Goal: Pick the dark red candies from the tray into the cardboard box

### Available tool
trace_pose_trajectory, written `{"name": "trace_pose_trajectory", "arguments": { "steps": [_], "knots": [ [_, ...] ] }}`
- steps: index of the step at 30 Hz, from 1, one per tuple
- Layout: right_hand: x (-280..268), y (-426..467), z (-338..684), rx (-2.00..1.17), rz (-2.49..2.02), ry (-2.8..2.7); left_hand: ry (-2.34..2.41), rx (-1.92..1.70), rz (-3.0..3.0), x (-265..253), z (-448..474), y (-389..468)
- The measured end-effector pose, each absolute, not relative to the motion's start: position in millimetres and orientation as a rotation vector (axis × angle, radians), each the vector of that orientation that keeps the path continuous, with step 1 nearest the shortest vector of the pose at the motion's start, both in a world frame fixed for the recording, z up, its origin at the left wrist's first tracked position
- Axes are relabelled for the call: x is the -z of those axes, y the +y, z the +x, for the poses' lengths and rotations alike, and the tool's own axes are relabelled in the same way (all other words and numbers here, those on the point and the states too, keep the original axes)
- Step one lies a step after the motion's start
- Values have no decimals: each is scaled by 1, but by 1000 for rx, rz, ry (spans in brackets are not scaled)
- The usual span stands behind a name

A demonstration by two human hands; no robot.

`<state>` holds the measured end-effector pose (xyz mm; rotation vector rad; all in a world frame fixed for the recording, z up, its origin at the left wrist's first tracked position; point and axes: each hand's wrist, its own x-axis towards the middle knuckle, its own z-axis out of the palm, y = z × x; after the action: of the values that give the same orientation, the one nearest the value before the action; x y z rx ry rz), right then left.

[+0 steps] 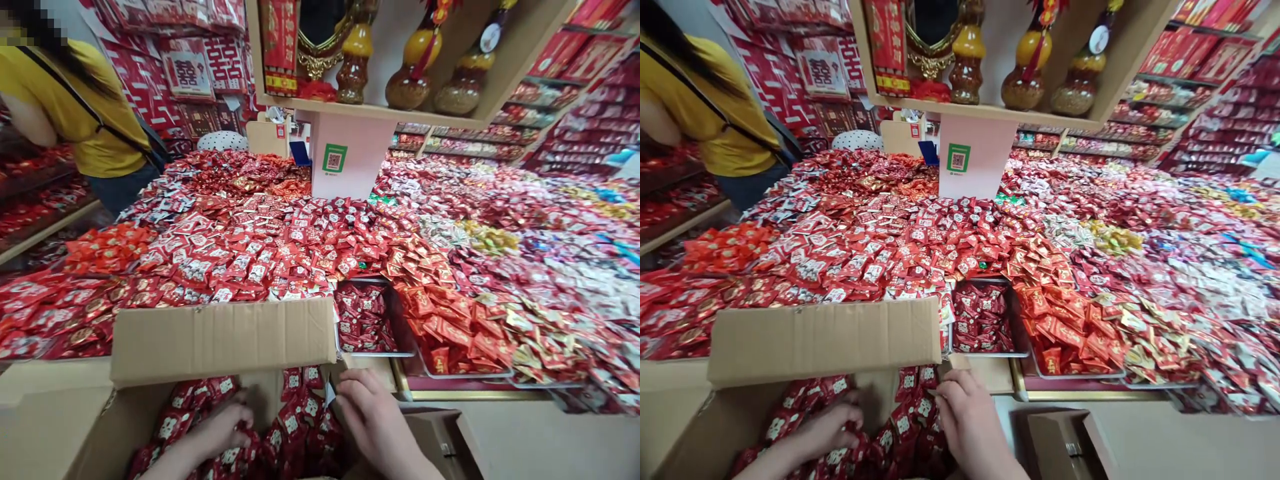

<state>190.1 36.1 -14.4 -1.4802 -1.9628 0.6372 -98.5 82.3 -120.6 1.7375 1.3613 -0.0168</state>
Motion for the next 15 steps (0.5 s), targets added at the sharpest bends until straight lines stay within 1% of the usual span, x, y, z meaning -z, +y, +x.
{"name": "trace_pose_trajectory", "arguments": {
  "steps": [4, 6, 9, 12, 15],
  "knots": [
    [11, 36, 180, -709, -1377, -2060, 1380, -199, 1725, 102, -105, 83],
    [13, 33, 173, -815, -1325, -2062, 1387, -335, 1671, 88, -107, 83],
    [22, 29, 158, -1129, -1281, -1889, 1417, -531, 1517, 66, -99, 78],
    [33, 25, 141, -1520, -1266, -1455, 1410, -692, 1267, 49, -76, 65],
    [37, 24, 131, -1785, -1067, -1125, 1336, -809, 956, 39, -45, 48]
  ]
}}
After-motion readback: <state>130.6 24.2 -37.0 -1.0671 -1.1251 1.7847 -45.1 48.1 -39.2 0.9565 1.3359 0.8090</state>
